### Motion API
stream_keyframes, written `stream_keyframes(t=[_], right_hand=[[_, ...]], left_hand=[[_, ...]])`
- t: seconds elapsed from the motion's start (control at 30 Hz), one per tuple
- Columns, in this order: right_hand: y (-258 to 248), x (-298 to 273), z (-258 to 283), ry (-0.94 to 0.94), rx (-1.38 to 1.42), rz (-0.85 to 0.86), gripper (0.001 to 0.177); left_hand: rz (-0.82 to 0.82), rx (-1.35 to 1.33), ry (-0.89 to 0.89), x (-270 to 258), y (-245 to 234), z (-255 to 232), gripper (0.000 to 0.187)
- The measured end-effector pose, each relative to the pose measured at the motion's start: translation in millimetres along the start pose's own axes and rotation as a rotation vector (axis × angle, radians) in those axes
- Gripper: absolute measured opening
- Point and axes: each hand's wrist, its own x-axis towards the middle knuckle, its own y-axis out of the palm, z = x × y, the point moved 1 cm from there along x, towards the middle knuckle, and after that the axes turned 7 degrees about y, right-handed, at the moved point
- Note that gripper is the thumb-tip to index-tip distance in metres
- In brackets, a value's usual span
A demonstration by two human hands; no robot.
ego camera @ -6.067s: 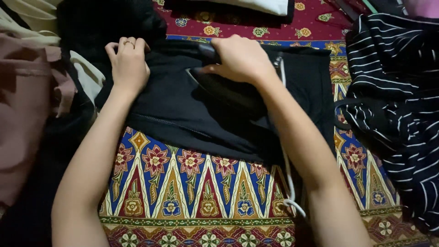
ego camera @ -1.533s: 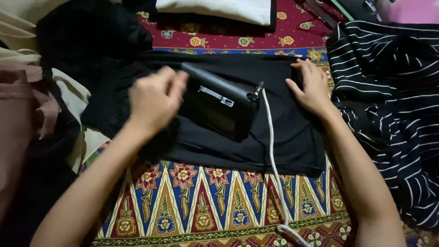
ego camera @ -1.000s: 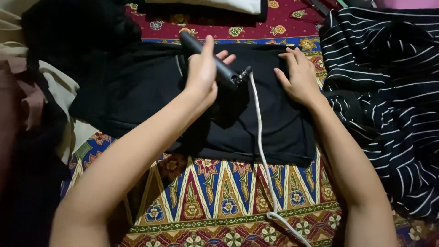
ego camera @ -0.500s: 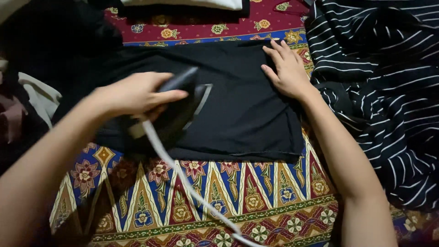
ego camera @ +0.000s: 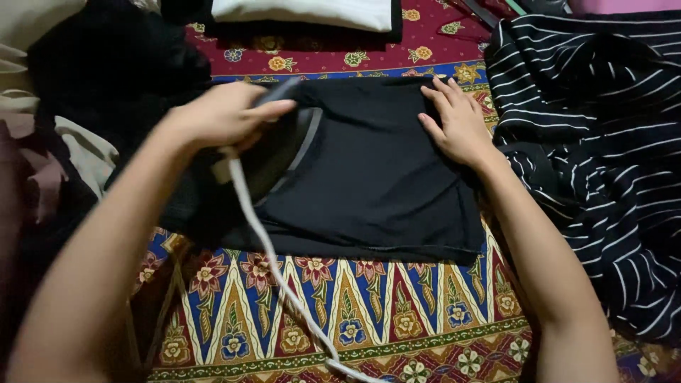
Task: Ironing a black garment on a flat surface using a steam iron
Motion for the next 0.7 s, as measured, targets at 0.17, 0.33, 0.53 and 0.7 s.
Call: stream_keyframes(t=[0.17,0.33,0.53,0.7], right_hand=[[0.8,0.5,-3.6,-0.015,0.022,0.002,0.05],[3.2,0.3,-6.6,-0.015,0.025,-0.003,0.05],[3.0,-1.8,-4.8,-0.015,0.024,-0.011,0.049],[1.3,-1.5,-3.2,-0.013,0.011,-0.035,0.048]], left_hand=[[0.053,-0.069,0.212,58.7,30.4,-46.2,0.053],[0.061,-0.004,0.198,47.8,23.1,-46.9,0.057],[0.046,0.032,0.031,-14.3,-1.5,-1.8,0.055],[0.0,0.019,-0.21,-73.5,-17.4,17.1,0.052]])
